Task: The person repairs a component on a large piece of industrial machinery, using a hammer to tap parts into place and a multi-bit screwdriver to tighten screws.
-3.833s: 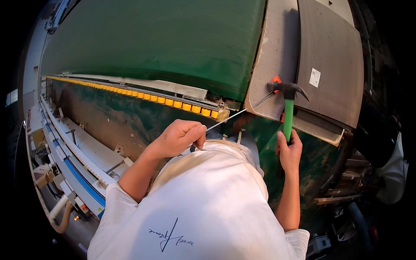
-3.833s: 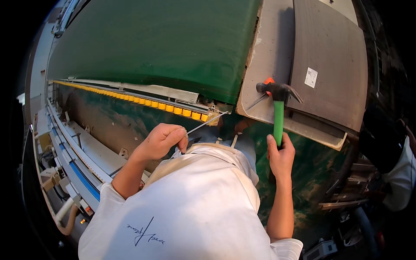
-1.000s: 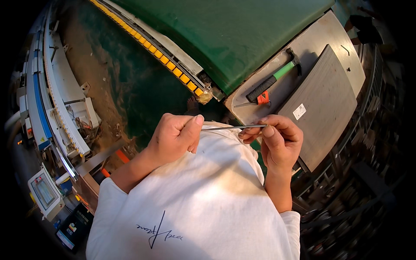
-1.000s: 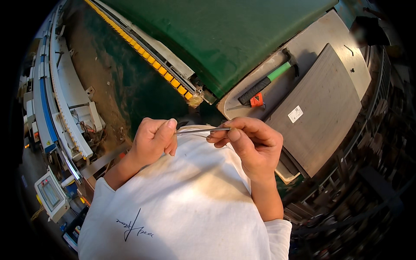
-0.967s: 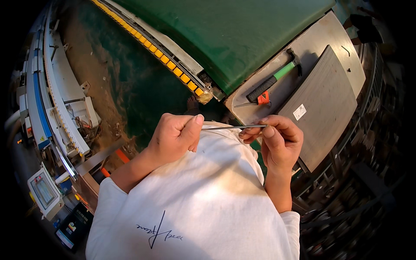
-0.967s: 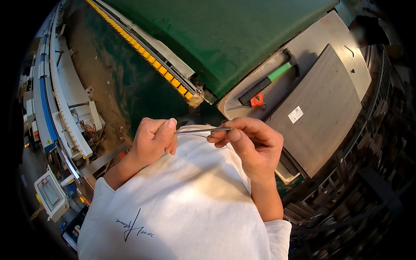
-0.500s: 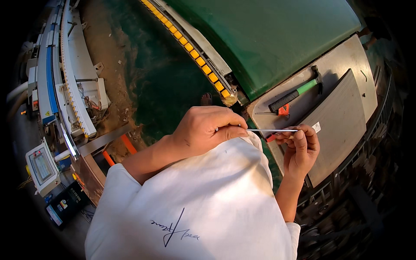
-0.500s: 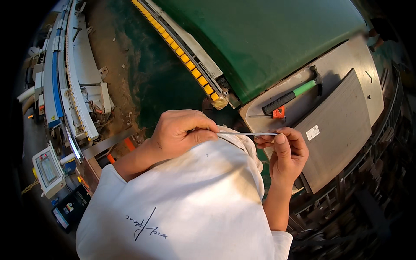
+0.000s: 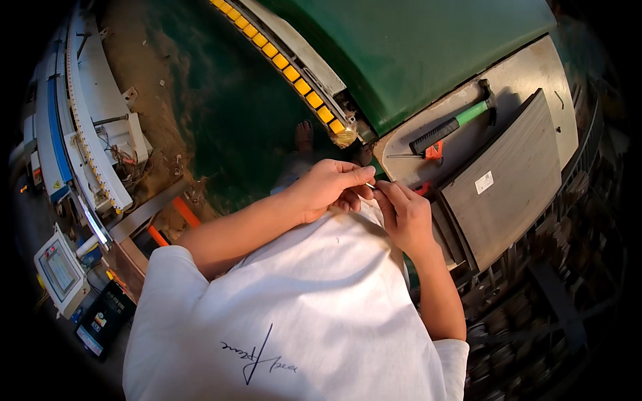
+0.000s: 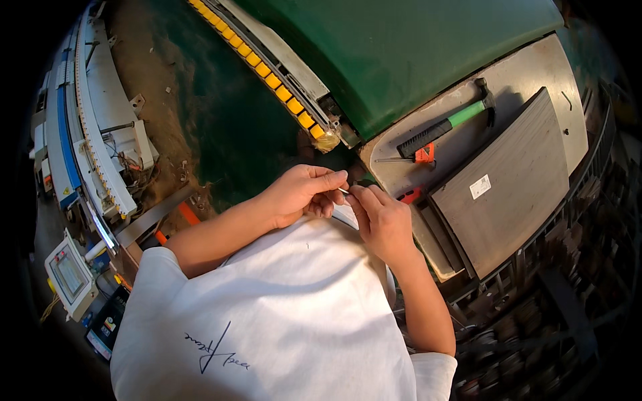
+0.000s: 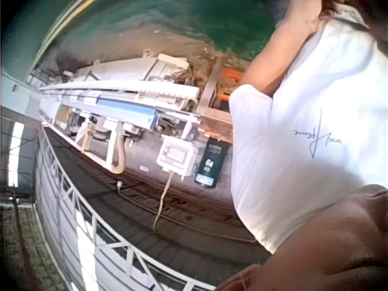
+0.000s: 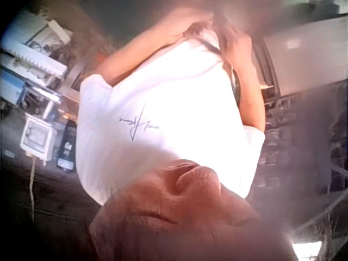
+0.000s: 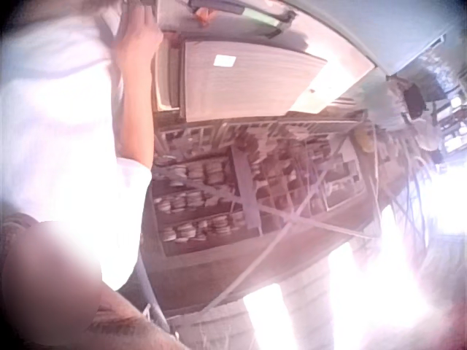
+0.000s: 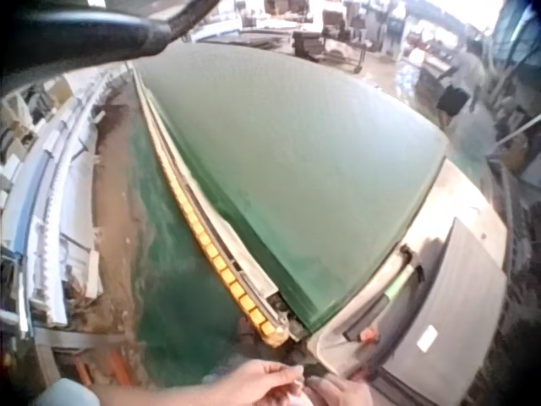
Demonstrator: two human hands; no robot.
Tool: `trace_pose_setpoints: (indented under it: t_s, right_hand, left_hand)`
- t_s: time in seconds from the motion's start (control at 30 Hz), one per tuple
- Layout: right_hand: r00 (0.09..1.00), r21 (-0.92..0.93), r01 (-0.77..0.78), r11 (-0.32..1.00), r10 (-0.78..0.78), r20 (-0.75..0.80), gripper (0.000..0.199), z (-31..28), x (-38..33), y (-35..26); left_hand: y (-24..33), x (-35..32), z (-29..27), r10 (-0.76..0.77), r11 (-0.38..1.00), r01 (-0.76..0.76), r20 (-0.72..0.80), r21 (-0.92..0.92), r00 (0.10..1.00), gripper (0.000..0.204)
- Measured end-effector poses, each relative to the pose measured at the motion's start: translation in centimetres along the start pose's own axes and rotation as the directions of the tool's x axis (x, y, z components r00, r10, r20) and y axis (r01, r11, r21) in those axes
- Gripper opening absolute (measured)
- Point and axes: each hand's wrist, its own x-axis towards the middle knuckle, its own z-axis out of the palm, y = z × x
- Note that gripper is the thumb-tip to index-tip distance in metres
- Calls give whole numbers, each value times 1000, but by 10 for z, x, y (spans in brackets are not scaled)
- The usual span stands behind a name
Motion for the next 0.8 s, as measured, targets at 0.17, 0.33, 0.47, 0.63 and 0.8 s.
trace_pose_setpoints:
  t_s: [0.17, 0.33, 0.47, 0.63, 0.8]
  right_hand:
    - [970, 53, -233, 971, 236, -55, 9, 34, 16, 46]
    - [953, 103, -287, 952, 295, -69, 17, 66, 46, 83]
    - [903, 147, -420, 896, 429, -38, 22, 75, 59, 83]
    - [899, 149, -432, 890, 439, -16, 22, 75, 70, 96]
    - [965, 25, -261, 965, 262, -29, 16, 69, 74, 105]
  left_hand:
    - [-10, 43, -26, 228, 940, -191, -102, 281, 968, 36]
    - [8, 46, -50, 589, 705, -430, -128, 563, 798, 26]
    - [37, 48, -68, 904, 150, -453, 64, 878, 423, 13]
    - [71, 79, -80, 871, -298, -420, 424, 857, 248, 14]
    - [82, 111, -84, 714, -417, -401, 567, 815, 410, 12]
